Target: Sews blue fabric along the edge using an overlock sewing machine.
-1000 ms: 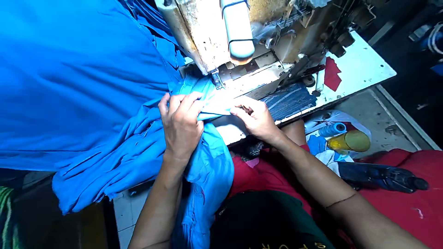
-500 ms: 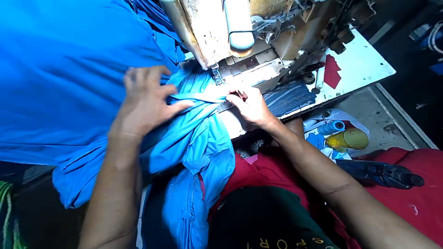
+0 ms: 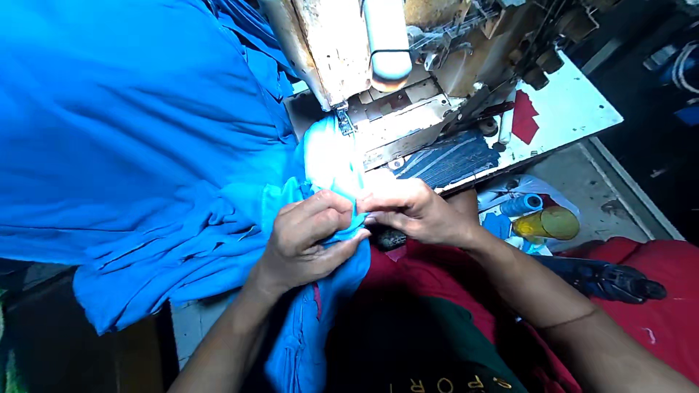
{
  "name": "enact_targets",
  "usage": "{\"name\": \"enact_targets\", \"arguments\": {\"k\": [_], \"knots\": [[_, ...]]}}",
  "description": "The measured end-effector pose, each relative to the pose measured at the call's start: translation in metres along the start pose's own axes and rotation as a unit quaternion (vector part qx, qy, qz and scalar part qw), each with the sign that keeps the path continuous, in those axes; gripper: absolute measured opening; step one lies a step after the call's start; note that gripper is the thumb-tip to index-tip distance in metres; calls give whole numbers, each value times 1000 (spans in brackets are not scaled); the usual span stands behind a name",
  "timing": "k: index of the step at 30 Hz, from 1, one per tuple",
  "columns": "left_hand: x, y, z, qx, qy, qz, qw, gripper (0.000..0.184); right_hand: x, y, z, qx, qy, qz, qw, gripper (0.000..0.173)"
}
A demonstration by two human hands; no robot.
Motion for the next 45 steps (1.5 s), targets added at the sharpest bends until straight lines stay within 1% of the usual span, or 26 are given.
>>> {"name": "enact_targets", "arguments": {"k": [1, 2, 3, 4, 5, 7, 10, 14, 17, 19, 21, 25, 27, 30, 32, 34, 35, 38, 39, 41, 43, 45], "knots": [[7, -7, 7, -12, 0, -87, 996, 28, -2, 3, 8, 21, 13, 3, 1000, 11], [13, -16, 16, -28, -21, -191, 981, 36, -4, 7, 16, 38, 27, 7, 999, 11], [17, -27, 25, -50, -55, -272, 959, 40, -5, 9, 24, 51, 40, 9, 998, 11], [19, -39, 34, -75, -78, -319, 942, 39, -6, 12, 32, 63, 51, 11, 997, 11], [20, -47, 41, -102, -84, -346, 929, 40, -6, 15, 39, 74, 61, 15, 995, 11], [19, -50, 44, -139, -72, -363, 919, 38, -4, 20, 50, 92, 82, 21, 992, 12], [17, -40, 36, -144, -63, -365, 918, 31, -2, 24, 55, 114, 118, 25, 986, 11], [8, -44, 20, -145, -75, -373, 913, 26, -2, 30, 45, 147, 147, 34, 978, 10], [0, -52, 5, -138, -84, -383, 910, 28, -3, 40, 32, 155, 173, 50, 971, 9], [-5, -60, -5, -125, -90, -389, 908, 32, -3, 47, 21, 138, 182, 62, 972, 9], [-9, -69, -12, -119, -101, -393, 906, 31, -4, 53, 11, 126, 184, 68, 972, 8], [-17, -91, -26, -103, -105, -404, 903, 25, -6, 57, -3, 139, 201, 75, 967, 7], [-22, -97, -31, -86, -121, -388, 910, 30, -8, 58, -10, 129, 216, 85, 964, 9], [-32, -96, -37, -88, -176, -341, 919, 49, -8, 59, -15, 124, 236, 96, 959, 8], [-41, -97, -39, -122, -214, -313, 917, 54, -8, 59, -16, 118, 239, 96, 959, 9], [-54, -102, -41, -171, -224, -300, 911, 61, -8, 62, -20, 110, 236, 92, 961, 10], [-61, -106, -42, -189, -224, -312, 904, 60, -9, 66, -24, 105, 235, 86, 962, 10], [-82, -125, -45, -203, -239, -340, 886, 62, -11, 78, -35, 92, 241, 74, 963, 13], [-87, -126, -47, -194, -242, -328, 892, 60, -11, 79, -36, 88, 240, 81, 963, 13], [-92, -109, -54, -137, -211, -255, 933, 46, -13, 79, -38, 82, 233, 105, 963, 14], [-90, -77, -60, -65, -165, -153, 972, 32, -16, 76, -40, 75, 208, 122, 968, 15], [-76, -47, -57, -29, -149, -69, 986, 22, -18, 61, -39, 62, 156, 123, 978, 18]]}}
Point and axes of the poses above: each hand's wrist, its own z-axis away from the middle knuckle, its own x-axis out of the palm, y = z × x, the point moved 4 cm from there along -z, towards the middle knuckle, and after that the axes turned 3 degrees about y, right-handed, at the moved point
